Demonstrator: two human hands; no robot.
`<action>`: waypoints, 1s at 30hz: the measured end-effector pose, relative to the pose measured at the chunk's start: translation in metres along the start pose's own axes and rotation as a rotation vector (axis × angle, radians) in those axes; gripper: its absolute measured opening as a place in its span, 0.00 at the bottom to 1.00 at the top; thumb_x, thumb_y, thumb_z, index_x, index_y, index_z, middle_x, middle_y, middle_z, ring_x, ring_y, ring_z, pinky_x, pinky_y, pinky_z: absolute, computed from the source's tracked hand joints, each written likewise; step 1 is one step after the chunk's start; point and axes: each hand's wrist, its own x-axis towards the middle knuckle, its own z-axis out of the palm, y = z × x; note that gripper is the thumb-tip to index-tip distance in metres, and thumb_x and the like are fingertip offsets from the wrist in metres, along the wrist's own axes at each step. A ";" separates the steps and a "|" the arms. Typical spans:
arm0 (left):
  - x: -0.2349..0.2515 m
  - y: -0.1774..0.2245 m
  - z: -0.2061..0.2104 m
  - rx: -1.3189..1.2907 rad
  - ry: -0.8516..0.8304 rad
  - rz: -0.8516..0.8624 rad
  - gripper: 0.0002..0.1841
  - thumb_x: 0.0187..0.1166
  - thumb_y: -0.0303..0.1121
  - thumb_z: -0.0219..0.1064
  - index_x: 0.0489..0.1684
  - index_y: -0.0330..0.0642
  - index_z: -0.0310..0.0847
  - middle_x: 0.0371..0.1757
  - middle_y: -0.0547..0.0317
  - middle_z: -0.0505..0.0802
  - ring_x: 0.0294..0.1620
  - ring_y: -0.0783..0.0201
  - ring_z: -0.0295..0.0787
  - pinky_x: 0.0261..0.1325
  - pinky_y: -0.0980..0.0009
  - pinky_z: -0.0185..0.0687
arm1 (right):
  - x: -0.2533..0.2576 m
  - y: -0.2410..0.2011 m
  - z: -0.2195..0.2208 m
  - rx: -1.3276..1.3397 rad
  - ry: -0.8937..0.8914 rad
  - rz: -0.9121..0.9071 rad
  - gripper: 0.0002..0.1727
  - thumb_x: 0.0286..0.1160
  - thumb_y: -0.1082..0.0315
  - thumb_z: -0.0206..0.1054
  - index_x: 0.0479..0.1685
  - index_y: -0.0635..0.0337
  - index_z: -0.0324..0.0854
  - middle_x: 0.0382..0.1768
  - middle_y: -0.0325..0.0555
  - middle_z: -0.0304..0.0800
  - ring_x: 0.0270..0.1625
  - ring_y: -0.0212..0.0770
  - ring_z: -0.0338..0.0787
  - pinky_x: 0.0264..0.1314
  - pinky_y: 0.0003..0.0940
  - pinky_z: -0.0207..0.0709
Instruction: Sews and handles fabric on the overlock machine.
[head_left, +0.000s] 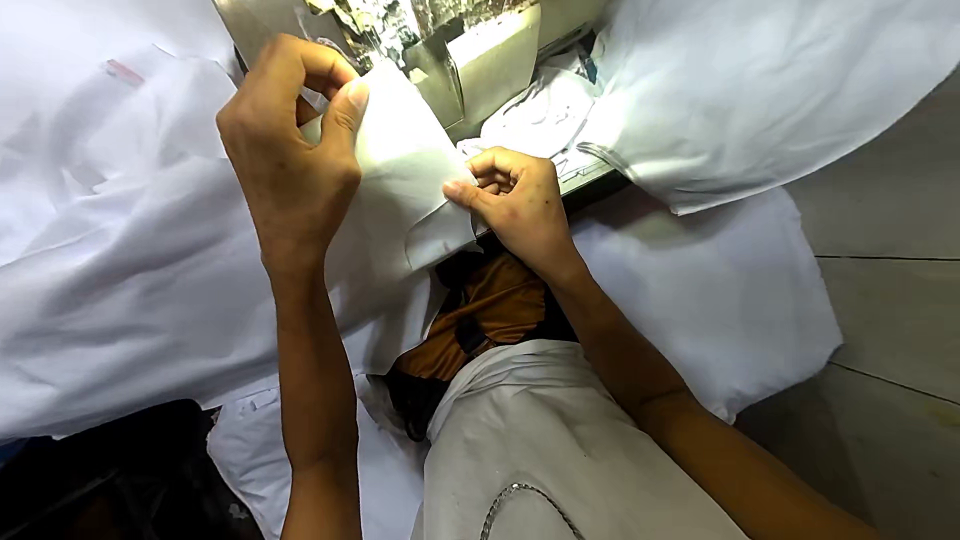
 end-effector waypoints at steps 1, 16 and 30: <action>0.000 0.000 -0.001 -0.010 -0.002 0.001 0.13 0.88 0.42 0.62 0.52 0.43 0.87 0.44 0.62 0.91 0.37 0.77 0.78 0.40 0.79 0.69 | 0.001 0.001 0.000 0.014 -0.006 0.000 0.08 0.69 0.66 0.80 0.40 0.60 0.90 0.30 0.39 0.94 0.28 0.26 0.89 0.33 0.21 0.84; 0.003 0.013 0.004 0.084 0.051 -0.047 0.13 0.87 0.42 0.62 0.51 0.45 0.88 0.45 0.57 0.93 0.49 0.65 0.88 0.56 0.68 0.78 | -0.002 0.001 -0.001 0.052 -0.021 -0.052 0.06 0.77 0.69 0.74 0.40 0.63 0.92 0.28 0.39 0.92 0.25 0.24 0.85 0.28 0.19 0.79; -0.054 0.032 0.023 0.237 -0.037 0.190 0.23 0.88 0.39 0.57 0.79 0.41 0.77 0.80 0.50 0.81 0.81 0.50 0.74 0.80 0.54 0.65 | -0.012 0.001 0.001 0.009 -0.009 0.002 0.08 0.83 0.63 0.70 0.45 0.57 0.91 0.23 0.39 0.87 0.14 0.29 0.76 0.13 0.21 0.69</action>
